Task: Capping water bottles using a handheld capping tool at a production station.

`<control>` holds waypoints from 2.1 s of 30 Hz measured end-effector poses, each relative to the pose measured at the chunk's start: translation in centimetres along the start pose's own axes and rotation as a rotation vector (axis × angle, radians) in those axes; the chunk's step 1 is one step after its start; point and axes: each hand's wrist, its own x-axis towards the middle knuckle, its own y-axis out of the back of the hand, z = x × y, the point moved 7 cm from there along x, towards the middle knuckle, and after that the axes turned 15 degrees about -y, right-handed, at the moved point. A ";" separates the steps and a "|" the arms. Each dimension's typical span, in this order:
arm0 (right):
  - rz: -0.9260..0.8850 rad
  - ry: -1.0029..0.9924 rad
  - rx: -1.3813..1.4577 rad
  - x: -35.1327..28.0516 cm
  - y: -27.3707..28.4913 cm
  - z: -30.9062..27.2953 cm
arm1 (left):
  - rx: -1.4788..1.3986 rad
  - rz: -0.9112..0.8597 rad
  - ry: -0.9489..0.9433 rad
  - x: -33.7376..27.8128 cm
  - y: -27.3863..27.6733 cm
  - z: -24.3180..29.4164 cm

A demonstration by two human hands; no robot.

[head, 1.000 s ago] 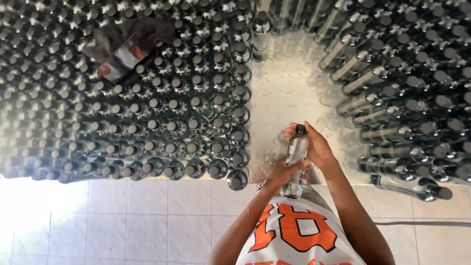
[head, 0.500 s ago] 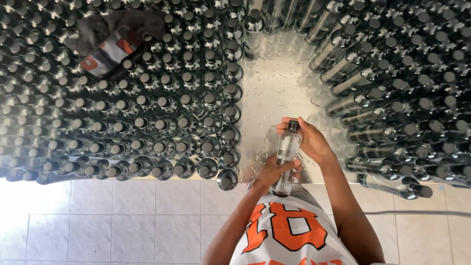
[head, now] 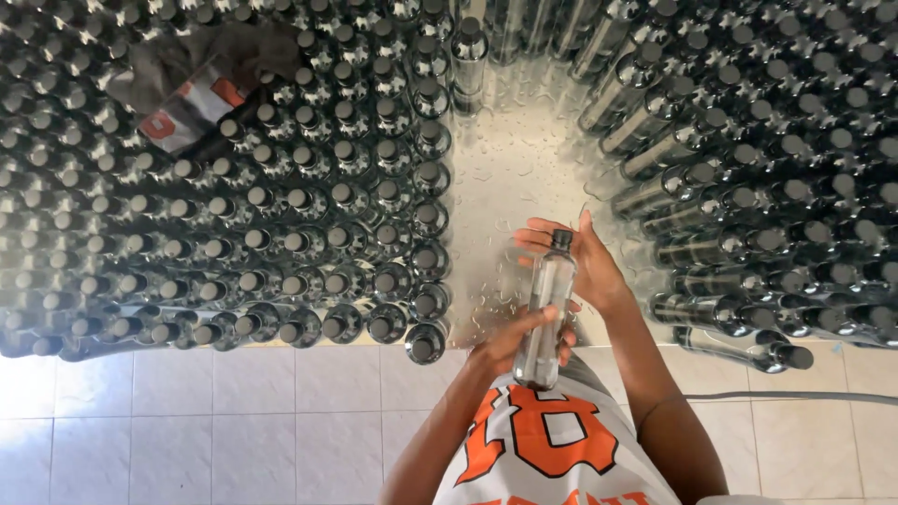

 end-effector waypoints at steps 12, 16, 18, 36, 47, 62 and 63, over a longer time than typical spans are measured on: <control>0.095 -0.052 -0.067 -0.6 0.6 1.4 | 0.191 0.107 -0.059 -1.1 -1.5 2.5; 0.317 -0.037 -0.249 -1.1 2.0 1.5 | 0.909 0.303 -0.034 -0.4 1.9 3.3; 0.567 -0.023 -0.526 -2.6 0.5 0.6 | 1.242 0.305 -0.055 0.9 5.5 2.8; 0.124 0.004 -0.051 -2.2 3.2 0.7 | -0.009 -0.046 0.213 -0.6 -3.6 3.1; 0.354 -0.063 -0.058 -2.1 4.0 2.9 | 0.653 0.103 0.095 0.1 1.6 2.0; 0.089 -0.193 -0.052 -0.9 3.5 2.7 | -0.153 0.060 0.253 -1.8 -1.3 2.0; 0.181 -0.227 -0.103 -0.7 3.6 2.8 | -0.052 0.105 0.228 -1.8 -1.0 2.4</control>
